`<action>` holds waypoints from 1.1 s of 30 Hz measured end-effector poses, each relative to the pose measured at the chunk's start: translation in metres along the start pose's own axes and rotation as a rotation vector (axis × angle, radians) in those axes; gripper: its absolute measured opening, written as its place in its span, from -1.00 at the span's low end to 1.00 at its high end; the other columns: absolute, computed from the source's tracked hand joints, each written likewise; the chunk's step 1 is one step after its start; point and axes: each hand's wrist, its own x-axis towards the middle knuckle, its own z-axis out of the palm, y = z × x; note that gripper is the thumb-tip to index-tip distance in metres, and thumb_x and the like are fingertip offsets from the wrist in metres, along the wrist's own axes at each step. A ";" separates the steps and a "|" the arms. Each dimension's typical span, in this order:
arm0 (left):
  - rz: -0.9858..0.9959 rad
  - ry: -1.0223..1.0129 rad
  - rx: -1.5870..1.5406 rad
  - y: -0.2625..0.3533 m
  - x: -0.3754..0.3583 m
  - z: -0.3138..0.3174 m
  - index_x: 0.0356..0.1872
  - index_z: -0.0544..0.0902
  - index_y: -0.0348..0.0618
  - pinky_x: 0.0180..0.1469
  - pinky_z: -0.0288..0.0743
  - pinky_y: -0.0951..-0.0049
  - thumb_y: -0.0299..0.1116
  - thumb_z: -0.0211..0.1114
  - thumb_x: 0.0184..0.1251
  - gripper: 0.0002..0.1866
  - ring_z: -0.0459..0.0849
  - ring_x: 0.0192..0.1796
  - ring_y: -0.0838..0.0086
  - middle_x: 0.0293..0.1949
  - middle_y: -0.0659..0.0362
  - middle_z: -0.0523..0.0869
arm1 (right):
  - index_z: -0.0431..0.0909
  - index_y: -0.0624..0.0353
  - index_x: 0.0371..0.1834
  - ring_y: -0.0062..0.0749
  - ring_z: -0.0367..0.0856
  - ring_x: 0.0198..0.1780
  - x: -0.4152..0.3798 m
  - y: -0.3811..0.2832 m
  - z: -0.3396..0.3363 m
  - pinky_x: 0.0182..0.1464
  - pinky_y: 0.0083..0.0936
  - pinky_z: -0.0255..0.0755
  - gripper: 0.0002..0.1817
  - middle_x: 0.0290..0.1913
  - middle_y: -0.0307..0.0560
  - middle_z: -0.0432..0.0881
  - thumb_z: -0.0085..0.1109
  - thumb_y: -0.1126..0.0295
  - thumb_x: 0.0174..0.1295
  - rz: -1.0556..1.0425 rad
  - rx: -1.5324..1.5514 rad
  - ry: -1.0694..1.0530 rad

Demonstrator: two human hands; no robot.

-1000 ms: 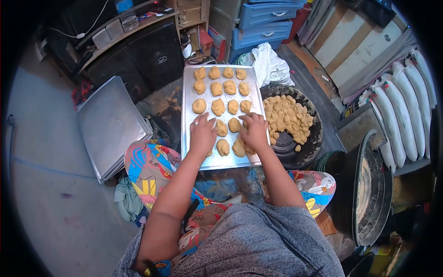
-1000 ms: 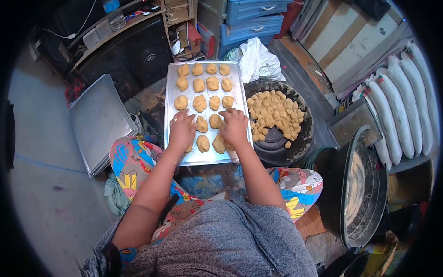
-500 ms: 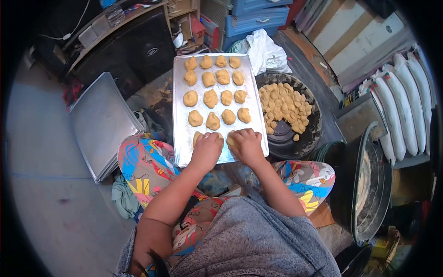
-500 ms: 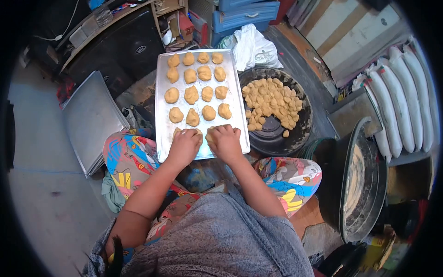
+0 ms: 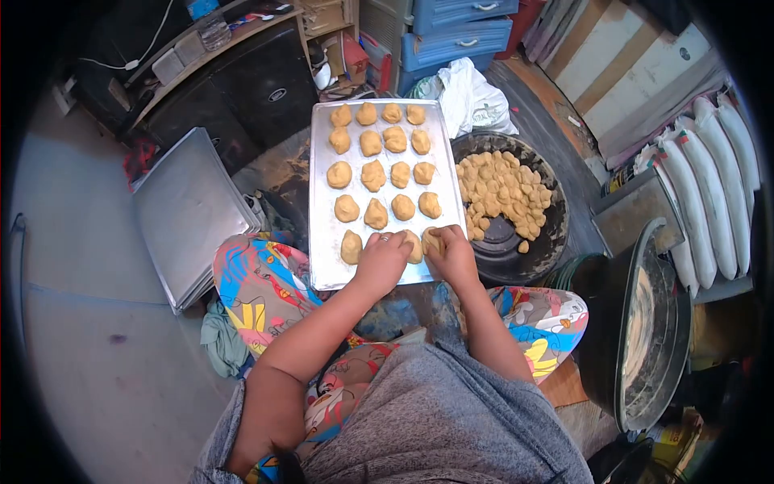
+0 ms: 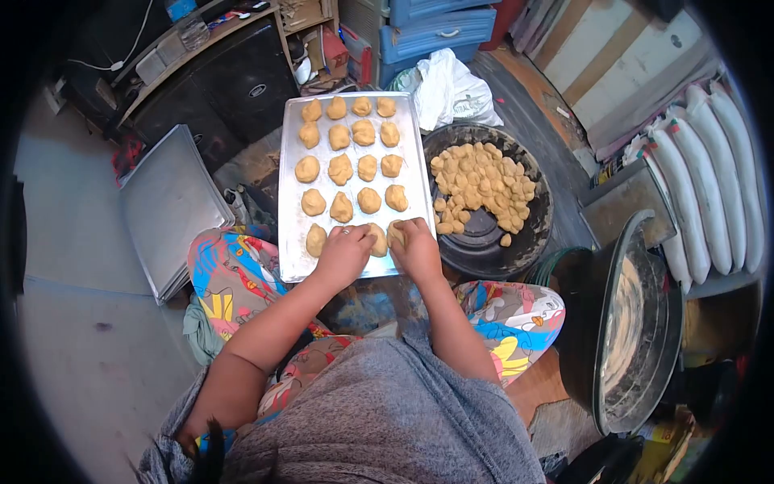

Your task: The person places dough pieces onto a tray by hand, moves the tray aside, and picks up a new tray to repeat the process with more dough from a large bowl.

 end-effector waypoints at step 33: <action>-0.277 0.251 -0.113 -0.086 -0.017 -0.034 0.19 0.49 -0.25 0.47 -0.08 0.13 -0.19 0.07 0.38 -0.54 0.09 0.47 0.14 0.38 -0.05 0.27 | 0.51 0.08 0.05 -0.10 0.42 0.18 0.038 -0.058 0.037 0.26 -0.09 0.12 -0.56 0.03 -0.03 0.55 0.27 0.23 0.08 -0.412 -0.047 -0.073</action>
